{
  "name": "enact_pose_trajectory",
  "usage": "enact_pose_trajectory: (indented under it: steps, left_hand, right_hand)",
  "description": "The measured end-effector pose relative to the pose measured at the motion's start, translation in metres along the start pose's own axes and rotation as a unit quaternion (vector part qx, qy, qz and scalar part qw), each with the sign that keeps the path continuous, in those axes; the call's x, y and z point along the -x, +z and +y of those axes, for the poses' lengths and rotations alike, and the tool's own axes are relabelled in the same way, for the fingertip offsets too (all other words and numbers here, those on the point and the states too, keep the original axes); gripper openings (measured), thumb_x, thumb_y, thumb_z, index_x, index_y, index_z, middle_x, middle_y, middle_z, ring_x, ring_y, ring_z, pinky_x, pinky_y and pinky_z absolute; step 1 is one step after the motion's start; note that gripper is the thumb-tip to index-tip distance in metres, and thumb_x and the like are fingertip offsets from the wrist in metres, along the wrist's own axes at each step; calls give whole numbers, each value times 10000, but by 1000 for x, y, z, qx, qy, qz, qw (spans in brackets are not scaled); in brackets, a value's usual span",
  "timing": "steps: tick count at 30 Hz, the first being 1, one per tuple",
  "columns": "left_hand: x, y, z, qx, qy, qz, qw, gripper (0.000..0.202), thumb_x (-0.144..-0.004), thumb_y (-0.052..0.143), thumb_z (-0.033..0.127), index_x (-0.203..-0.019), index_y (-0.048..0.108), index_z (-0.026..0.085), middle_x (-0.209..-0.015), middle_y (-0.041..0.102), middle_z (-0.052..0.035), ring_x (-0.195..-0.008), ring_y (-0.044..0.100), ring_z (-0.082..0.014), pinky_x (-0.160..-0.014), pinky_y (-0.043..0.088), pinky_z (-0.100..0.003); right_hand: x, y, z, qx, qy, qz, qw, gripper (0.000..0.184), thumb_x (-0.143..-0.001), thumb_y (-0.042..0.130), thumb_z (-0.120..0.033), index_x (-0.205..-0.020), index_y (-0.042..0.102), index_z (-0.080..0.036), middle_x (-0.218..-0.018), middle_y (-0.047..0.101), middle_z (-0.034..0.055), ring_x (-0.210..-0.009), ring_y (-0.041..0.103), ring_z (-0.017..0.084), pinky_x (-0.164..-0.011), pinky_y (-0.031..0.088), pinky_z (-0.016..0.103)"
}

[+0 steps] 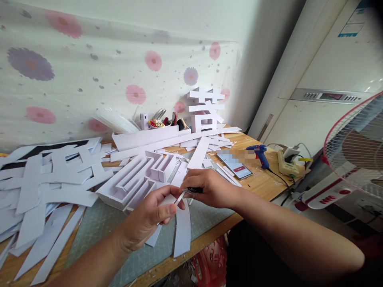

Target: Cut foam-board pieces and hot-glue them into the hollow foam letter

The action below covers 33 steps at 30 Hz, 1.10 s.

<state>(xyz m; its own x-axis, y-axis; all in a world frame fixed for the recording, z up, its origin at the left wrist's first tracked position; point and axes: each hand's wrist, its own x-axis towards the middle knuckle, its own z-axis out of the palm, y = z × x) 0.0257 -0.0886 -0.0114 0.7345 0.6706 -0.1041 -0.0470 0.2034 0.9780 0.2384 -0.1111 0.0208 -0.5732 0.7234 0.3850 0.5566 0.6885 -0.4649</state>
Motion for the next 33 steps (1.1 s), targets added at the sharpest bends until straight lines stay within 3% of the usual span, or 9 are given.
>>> enact_pose_trajectory:
  steps: [5, 13, 22, 29, 33]
  left_hand:
    - [1, -2, -1, -120, 76, 83, 986, 440, -720, 712, 453, -1067, 579, 215, -921, 612, -20, -846, 546, -181, -752, 417, -302]
    - [3, -3, 1, -260, 138, 199, 935, 456, -699, 707, 429, -1063, 552, 202, -975, 660, -39, -902, 602, -226, -804, 483, -337]
    - [2, -2, -2, -260, 154, 203, 932, 465, -685, 716, 415, -1064, 557, 198, -864, 658, -21, -796, 609, -204, -687, 505, -300]
    - [2, 6, 4, -224, 173, 223, 933, 404, -618, 753, 351, -957, 592, 200, -871, 656, -19, -814, 612, -200, -692, 521, -294]
    - [5, 4, 0, -241, 166, 196, 936, 437, -648, 762, 364, -1013, 576, 213, -760, 604, 26, -641, 540, -136, -609, 478, -256]
  right_hand:
    - [-1, 7, 2, 12, 78, 80, 994, 133, -860, 639, -264, -886, 692, -145, -804, 697, 51, -702, 603, 128, -662, 432, 226]
    - [-1, 18, -8, 60, 93, 63, 992, 70, -828, 610, -187, -796, 665, -158, -689, 662, 18, -598, 536, 109, -578, 366, 213]
    - [-3, 19, -17, 119, 98, 14, 988, 83, -766, 583, -158, -827, 639, -147, -786, 698, 65, -686, 611, 159, -619, 398, 235]
    - [-6, 22, -19, 157, 101, -8, 982, 28, -751, 571, -169, -767, 593, -163, -733, 663, 41, -635, 564, 144, -563, 326, 242]
    - [-8, 21, -17, 169, 113, -6, 979, 26, -764, 551, -173, -762, 577, -171, -729, 657, 38, -624, 546, 141, -554, 301, 248]
